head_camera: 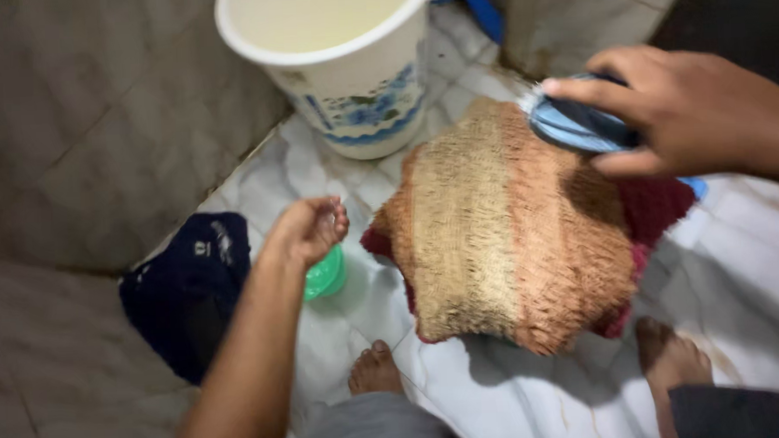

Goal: The person washes a mat by applying water from a small container, scrubbing the surface with a blue brush, and rinsing it while the mat sits on a green basin.

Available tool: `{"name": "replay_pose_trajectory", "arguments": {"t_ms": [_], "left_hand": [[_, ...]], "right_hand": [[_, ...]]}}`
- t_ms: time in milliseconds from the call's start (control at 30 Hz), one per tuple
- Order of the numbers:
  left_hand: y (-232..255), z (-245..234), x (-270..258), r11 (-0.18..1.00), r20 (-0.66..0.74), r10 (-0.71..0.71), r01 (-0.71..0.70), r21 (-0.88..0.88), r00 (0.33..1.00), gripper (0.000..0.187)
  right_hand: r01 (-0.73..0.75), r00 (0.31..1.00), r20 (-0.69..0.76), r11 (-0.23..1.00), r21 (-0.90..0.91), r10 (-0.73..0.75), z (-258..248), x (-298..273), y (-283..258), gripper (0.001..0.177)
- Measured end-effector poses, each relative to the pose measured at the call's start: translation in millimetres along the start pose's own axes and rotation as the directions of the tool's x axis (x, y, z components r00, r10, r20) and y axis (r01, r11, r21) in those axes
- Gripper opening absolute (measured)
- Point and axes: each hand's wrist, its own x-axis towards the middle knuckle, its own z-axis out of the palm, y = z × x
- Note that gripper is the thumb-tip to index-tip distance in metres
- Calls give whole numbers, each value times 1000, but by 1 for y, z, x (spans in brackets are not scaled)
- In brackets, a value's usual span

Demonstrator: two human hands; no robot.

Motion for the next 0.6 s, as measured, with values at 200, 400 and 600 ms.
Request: {"name": "replay_pose_trajectory", "arguments": {"t_ms": [200,400,600], "left_hand": [[15,226,-132,763,197,0,-127,634,980,29],[-50,336,-148,550,182,-106,-95,830,978,26],[-91,378,-139,426,262,-178,-165,890,949,28]], "right_hand": [[-222,965,153,974,41,213,-5,-3,31,96],[-288,954,116,953,91,277,0,-28,65,96],[-222,975,61,967,122,216,-9,-46,69,94]]}}
